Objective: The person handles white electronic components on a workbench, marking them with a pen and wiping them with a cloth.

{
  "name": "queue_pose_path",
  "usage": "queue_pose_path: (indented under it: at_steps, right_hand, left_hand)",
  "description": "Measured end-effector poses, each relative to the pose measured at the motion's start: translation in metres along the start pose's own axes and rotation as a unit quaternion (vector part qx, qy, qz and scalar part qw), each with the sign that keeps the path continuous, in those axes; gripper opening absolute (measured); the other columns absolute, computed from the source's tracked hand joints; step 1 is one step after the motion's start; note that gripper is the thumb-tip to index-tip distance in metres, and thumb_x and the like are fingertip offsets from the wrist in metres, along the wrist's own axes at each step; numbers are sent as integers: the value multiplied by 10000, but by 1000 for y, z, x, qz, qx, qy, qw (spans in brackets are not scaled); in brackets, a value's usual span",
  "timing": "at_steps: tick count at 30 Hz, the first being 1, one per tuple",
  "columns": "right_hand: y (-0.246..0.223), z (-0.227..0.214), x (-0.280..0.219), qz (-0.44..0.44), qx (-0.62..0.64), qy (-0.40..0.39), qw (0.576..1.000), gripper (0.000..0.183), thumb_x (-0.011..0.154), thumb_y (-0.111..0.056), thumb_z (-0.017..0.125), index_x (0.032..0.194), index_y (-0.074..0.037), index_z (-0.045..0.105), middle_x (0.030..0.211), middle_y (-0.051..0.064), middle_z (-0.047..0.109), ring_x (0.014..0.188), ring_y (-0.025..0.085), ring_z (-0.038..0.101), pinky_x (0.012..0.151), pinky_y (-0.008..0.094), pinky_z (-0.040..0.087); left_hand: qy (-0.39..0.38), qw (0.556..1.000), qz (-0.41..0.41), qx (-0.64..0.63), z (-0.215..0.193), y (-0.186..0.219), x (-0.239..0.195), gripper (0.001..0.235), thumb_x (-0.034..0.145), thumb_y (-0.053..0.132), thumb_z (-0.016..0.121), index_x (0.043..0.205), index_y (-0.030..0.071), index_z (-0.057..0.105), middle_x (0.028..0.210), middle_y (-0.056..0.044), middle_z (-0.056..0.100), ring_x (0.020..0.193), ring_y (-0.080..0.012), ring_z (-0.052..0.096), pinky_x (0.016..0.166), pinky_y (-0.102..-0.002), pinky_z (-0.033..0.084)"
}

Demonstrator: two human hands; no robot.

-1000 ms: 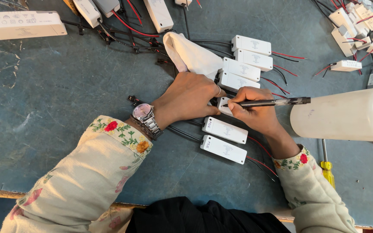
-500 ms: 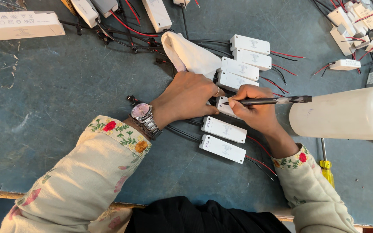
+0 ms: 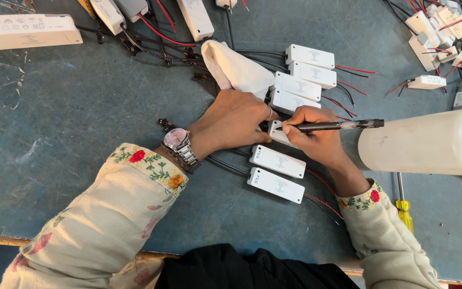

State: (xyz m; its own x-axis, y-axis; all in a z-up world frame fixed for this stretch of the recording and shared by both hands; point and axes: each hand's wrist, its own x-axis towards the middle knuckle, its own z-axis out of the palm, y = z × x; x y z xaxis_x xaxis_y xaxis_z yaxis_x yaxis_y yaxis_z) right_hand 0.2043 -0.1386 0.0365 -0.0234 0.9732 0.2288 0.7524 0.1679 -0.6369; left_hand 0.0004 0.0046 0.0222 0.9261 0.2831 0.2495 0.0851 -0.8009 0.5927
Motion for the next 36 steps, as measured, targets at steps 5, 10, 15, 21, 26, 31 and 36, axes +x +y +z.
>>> queue_pose_path:
  at_steps: [5, 10, 15, 21, 26, 31, 36]
  right_hand:
    - [1, 0, 0, 1, 9, -6, 1000, 185, 927, -119, 751, 835, -2, 642, 697, 19, 630, 592, 49, 499, 542, 242, 383]
    - [2, -1, -1, 20, 2, 5, 1000, 194, 913, -91, 749, 793, -5, 623, 663, 11, 596, 583, 53, 465, 541, 249, 362]
    - [-1, 1, 0, 16, -3, 8, 1000, 167, 905, -72, 740, 804, 0, 628, 666, 4, 598, 583, 48, 469, 534, 246, 365]
    - [1, 0, 1, 18, -9, 11, 1000, 194, 901, -57, 737, 770, -7, 604, 650, 3, 585, 578, 45, 459, 539, 244, 359]
    - [-1, 1, 0, 33, 10, 19, 999, 147, 918, -61, 736, 822, 3, 645, 692, -1, 620, 613, 39, 473, 554, 238, 371]
    - [0, 0, 0, 36, -4, 18, 999, 148, 911, -65, 728, 818, 8, 640, 687, 0, 612, 619, 40, 481, 562, 238, 379]
    - [4, 0, -3, 47, 8, 17, 999, 149, 917, -73, 725, 821, 5, 641, 681, -4, 602, 621, 36, 479, 561, 235, 376]
  left_hand:
    - [-10, 1000, -5, 2, 0, 0, 1, 405, 754, 390, 792, 1109, 194, 790, 868, -84, 760, 841, -296, 722, 713, -454, 525]
    - [-3, 1000, -3, -1, -1, 1, 1, 402, 744, 389, 795, 1097, 197, 792, 859, -85, 758, 827, -299, 721, 700, -456, 523]
    - [-12, 1000, -9, 0, -2, 1, 0, 363, 764, 385, 787, 1085, 216, 799, 835, -88, 755, 813, -295, 722, 702, -451, 523]
    - [-11, 1000, -10, -4, 0, 1, 1, 371, 760, 384, 791, 1088, 210, 796, 849, -78, 760, 814, -287, 726, 701, -444, 527]
    - [-11, 1000, -4, -5, -1, 0, 1, 380, 751, 384, 798, 1085, 202, 797, 856, -84, 759, 823, -296, 722, 711, -456, 522]
    - [-20, 1000, -11, -4, -3, 2, 1, 382, 757, 382, 796, 1094, 201, 794, 863, -84, 760, 826, -294, 723, 714, -456, 523]
    - [-18, 1000, -9, 5, -2, 1, 1, 396, 755, 386, 801, 1105, 200, 790, 860, -90, 760, 828, -296, 725, 717, -459, 523]
